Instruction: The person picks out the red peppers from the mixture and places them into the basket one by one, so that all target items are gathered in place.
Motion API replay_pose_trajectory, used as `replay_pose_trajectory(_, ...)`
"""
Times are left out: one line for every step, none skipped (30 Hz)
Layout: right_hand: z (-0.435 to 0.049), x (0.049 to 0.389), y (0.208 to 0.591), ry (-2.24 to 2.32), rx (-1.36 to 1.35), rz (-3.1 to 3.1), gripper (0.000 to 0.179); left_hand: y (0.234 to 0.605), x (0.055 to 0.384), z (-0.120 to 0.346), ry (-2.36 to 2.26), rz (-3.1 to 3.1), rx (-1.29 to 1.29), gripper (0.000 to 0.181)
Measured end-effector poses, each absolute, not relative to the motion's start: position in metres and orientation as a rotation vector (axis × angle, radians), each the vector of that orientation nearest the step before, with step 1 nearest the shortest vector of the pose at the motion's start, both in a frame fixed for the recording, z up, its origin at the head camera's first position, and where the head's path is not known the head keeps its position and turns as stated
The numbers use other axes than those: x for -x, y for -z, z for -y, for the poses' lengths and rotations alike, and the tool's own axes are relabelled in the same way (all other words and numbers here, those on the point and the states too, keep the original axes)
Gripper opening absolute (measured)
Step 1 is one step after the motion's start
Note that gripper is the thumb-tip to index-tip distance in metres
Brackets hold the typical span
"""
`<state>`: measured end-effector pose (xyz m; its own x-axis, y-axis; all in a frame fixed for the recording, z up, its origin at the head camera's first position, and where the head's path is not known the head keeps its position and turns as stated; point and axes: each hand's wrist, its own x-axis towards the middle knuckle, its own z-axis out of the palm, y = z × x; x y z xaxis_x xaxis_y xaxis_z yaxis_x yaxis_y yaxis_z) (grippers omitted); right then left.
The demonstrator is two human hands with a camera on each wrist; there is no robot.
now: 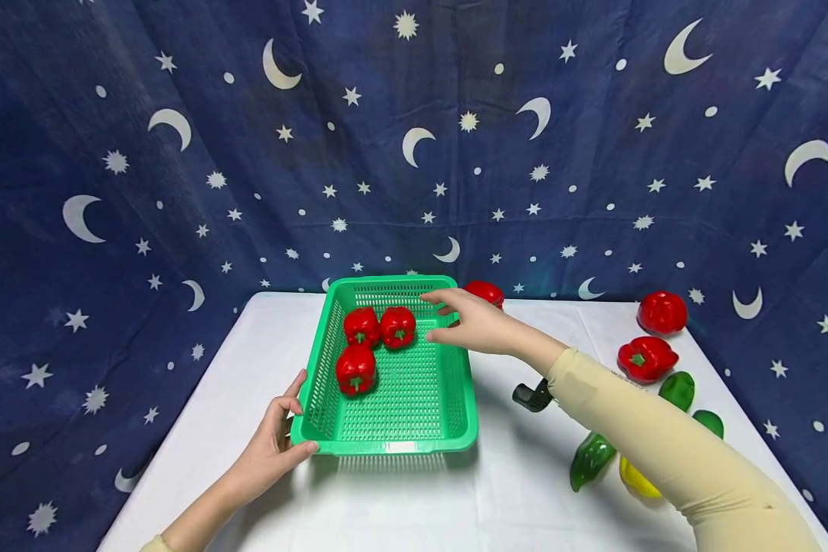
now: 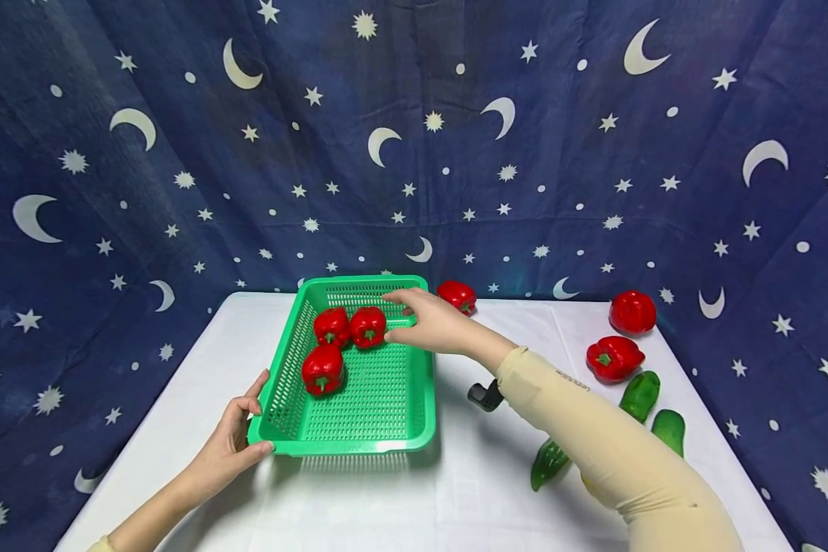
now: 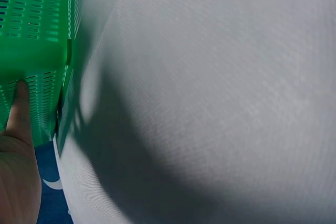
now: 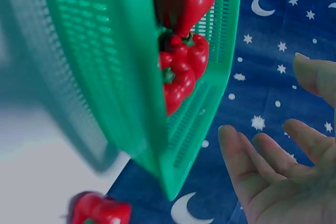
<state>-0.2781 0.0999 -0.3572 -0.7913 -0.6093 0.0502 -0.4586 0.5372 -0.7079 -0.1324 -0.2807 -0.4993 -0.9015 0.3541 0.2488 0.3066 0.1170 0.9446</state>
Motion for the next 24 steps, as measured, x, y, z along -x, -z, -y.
replay_pose_trajectory(-0.106,0.277,0.358,1.111,0.897,-2.57,0.068,0.499,0.132,0.281,-1.944,-2.318,-0.68,0.043)
replay_pose_trajectory(-0.112,0.276,0.359,1.128,0.892,-2.569,0.068,0.499,0.132,0.281,-1.941,-2.319,-0.681,0.043)
replay_pose_trajectory(-0.118,0.275,0.36,1.146,0.882,-2.568,0.067,0.499,0.132,0.281,-1.939,-2.32,-0.67,0.043)
replay_pose_trajectory(-0.125,0.274,0.361,1.162,0.878,-2.572,0.067,0.499,0.132,0.281,-1.936,-2.323,-0.663,0.043)
replay_pose_trajectory(-0.131,0.273,0.362,1.172,0.866,-2.58,0.067,0.498,0.132,0.28,-1.936,-2.324,-0.655,0.043)
replay_pose_trajectory(-0.138,0.272,0.363,1.18,0.857,-2.592,0.067,0.498,0.132,0.28,-1.934,-2.324,-0.657,0.043)
replay_pose_trajectory(-0.144,0.271,0.364,1.19,0.85,-2.604,0.066,0.498,0.132,0.281,-1.932,-2.327,-0.657,0.043)
replay_pose_trajectory(-0.151,0.27,0.364,1.198,0.837,-2.618,0.066,0.499,0.132,0.281,-1.932,-2.329,-0.66,0.043)
replay_pose_trajectory(-0.158,0.269,0.365,1.205,0.823,-2.632,0.066,0.499,0.132,0.281,-1.933,-2.327,-0.654,0.043)
replay_pose_trajectory(-0.164,0.268,0.366,1.208,0.809,-2.647,0.065,0.499,0.132,0.281,-1.934,-2.327,-0.659,0.043)
replay_pose_trajectory(-0.171,0.266,0.366,1.212,0.792,-2.659,0.065,0.499,0.132,0.281,-1.937,-2.325,-0.66,0.043)
replay_pose_trajectory(-0.178,0.265,0.367,1.212,0.776,-2.67,0.065,0.499,0.133,0.281,-1.938,-2.324,-0.657,0.043)
replay_pose_trajectory(-0.184,0.263,0.368,1.218,0.761,-2.676,0.065,0.499,0.133,0.281,-1.941,-2.324,-0.652,0.043)
replay_pose_trajectory(-0.191,0.262,0.368,1.214,0.735,-2.686,0.065,0.499,0.133,0.28,-1.943,-2.325,-0.654,0.043)
replay_pose_trajectory(-0.197,0.261,0.369,1.211,0.716,-2.694,0.066,0.499,0.133,0.28,-1.945,-2.329,-0.655,0.043)
replay_pose_trajectory(-0.203,0.259,0.371,1.206,0.696,-2.702,0.066,0.499,0.133,0.28,-1.947,-2.332,-0.656,0.043)
replay_pose_trajectory(-0.209,0.258,0.372,1.2,0.672,-2.711,0.067,0.499,0.133,0.279,-1.95,-2.333,-0.657,0.043)
replay_pose_trajectory(-0.215,0.256,0.373,1.195,0.648,-2.72,0.068,0.499,0.133,0.279,-1.952,-2.334,-0.659,0.043)
replay_pose_trajectory(-0.221,0.255,0.375,1.193,0.626,-2.729,0.069,0.499,0.133,0.279,-1.956,-2.333,-0.664,0.043)
replay_pose_trajectory(-0.228,0.253,0.376,1.185,0.6,-2.741,0.069,0.498,0.132,0.278,-1.959,-2.332,-0.665,0.043)
replay_pose_trajectory(-0.234,0.252,0.378,1.178,0.577,-2.753,0.07,0.498,0.132,0.278,-1.963,-2.328,-0.665,0.043)
replay_pose_trajectory(-0.24,0.25,0.38,1.168,0.554,-2.768,0.071,0.497,0.132,0.277,-1.966,-2.323,-0.665,0.043)
replay_pose_trajectory(-0.247,0.249,0.382,1.158,0.529,-2.784,0.071,0.497,0.132,0.277,-1.968,-2.321,-0.664,0.042)
replay_pose_trajectory(-0.253,0.247,0.384,1.144,0.504,-2.801,0.073,0.496,0.131,0.277,-1.968,-2.319,-0.666,0.042)
